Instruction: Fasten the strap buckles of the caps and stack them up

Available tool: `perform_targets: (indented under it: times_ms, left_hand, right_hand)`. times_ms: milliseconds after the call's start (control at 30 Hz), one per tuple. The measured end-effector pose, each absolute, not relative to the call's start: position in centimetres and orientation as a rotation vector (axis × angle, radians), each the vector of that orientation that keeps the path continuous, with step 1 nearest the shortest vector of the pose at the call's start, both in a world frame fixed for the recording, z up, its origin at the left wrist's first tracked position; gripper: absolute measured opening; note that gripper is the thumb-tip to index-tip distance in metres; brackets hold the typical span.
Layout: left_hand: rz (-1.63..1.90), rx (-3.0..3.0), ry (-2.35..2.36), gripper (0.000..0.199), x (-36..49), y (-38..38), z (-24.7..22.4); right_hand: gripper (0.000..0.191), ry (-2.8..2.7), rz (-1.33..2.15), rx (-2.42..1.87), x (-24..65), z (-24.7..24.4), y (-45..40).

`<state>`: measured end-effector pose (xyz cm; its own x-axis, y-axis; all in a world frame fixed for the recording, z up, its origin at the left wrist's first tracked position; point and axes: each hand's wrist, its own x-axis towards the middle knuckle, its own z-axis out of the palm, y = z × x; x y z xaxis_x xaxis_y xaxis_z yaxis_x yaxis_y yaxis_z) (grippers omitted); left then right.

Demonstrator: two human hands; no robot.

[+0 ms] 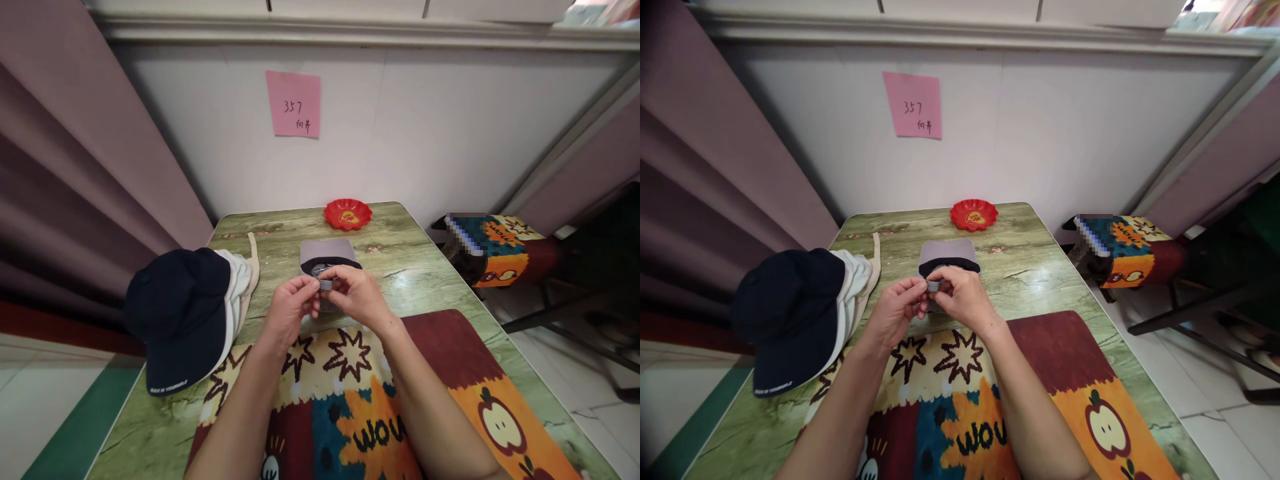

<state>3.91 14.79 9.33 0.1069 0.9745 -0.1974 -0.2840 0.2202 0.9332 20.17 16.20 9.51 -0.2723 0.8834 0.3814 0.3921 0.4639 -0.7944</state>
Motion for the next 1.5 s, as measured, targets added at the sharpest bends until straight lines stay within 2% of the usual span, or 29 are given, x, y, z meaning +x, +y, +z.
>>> perform_targets:
  times_ms: [167, 800, 1000, 1133, 1233, 1333, 1500]
  left_hand:
    - [1.100, 0.779, 0.981, 0.031, 3.8, 15.0, 9.3]
    - [1.309, 1.092, 1.242, 0.022, 3.7, 15.1, 8.8]
    - [1.355, 1.159, 1.260, 0.020, 3.5, 15.0, 8.7]
    - [1.238, 1.258, 1.183, 0.037, 3.7, 14.8, 9.0]
    - [1.125, 1.302, 1.161, 0.030, 3.7, 14.8, 9.0]
    - [1.186, 1.295, 1.145, 0.025, 3.5, 15.0, 9.0]
    - [1.118, 1.506, 1.196, 0.030, 2.8, 15.2, 8.8]
  right_hand:
    - [0.024, -1.810, 0.807, -1.064, 20.2, 9.3, 16.2]
    - [0.015, -1.777, 0.778, -1.170, 20.1, 9.3, 16.4]
    - [0.021, -1.828, 0.645, -1.136, 20.2, 9.1, 16.5]
    - [0.026, -1.881, 0.619, -1.090, 20.2, 9.2, 16.4]
    - [0.029, -1.903, 0.605, -1.098, 20.3, 9.3, 16.4]
    - [0.030, -1.907, 0.591, -1.126, 20.3, 9.2, 16.4]
    - [0.037, -1.944, 0.542, -1.147, 20.1, 9.2, 16.2]
